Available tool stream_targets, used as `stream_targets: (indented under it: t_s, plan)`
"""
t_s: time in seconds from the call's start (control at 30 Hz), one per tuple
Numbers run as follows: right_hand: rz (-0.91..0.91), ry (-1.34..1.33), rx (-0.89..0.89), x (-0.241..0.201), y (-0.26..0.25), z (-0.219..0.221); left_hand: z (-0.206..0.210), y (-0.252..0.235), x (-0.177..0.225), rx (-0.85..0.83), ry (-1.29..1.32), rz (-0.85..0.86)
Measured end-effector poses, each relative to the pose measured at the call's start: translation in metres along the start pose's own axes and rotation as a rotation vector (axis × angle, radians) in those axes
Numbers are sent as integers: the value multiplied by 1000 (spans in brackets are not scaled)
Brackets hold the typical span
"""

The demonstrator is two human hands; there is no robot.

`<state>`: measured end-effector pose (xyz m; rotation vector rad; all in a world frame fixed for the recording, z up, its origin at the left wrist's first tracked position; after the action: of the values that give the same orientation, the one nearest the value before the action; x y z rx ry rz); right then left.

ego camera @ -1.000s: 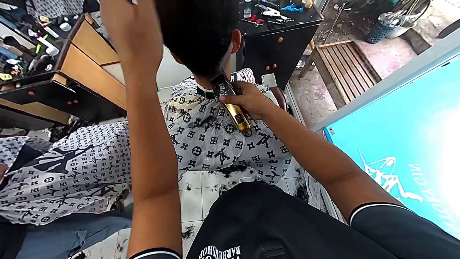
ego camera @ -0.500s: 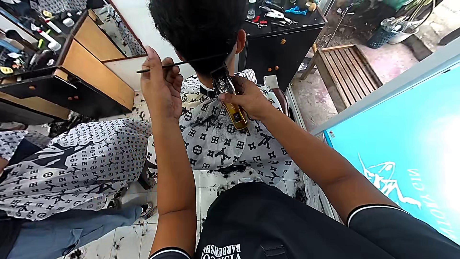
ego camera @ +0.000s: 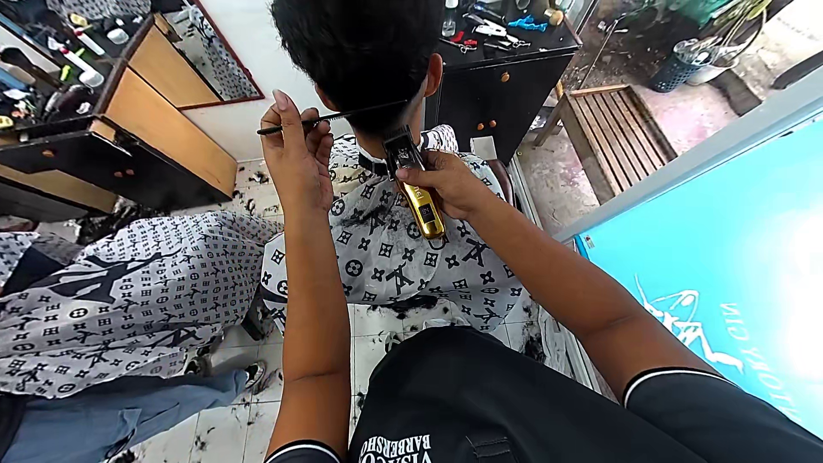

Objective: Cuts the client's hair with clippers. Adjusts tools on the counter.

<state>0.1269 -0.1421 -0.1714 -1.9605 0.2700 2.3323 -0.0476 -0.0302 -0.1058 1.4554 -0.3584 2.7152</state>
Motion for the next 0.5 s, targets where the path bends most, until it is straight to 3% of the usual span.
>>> stream_targets:
  t_s: [0.13, 0.2, 0.3, 0.43, 0.5]
  plan:
    - [-230, 208, 61, -14, -2, 2, 0, 1, -2, 4, 5, 18]
    - [-214, 220, 62, -13, -1, 2, -1, 0, -2, 1, 4, 24]
    - [-31, 43, 36, -3, 0, 0, 0, 1, -1, 5, -1, 26]
    - [-224, 223, 62, -14, -1, 1, 0, 4, -2, 7, 15, 28]
    - [-220, 271, 57, -17, 0, 1, -1, 4, -3, 4, 28, 32]
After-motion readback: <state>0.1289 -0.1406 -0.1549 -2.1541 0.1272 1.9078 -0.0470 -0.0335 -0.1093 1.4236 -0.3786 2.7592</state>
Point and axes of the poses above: each hand's wrist, its own y-axis away from the middle knuckle, its own z-axis out of the palm, x = y × z, the point moved 5 cm from there along -y, towards the middle knuckle, and after that the axes turned 6 degrees about y, right-handed, at the moved point
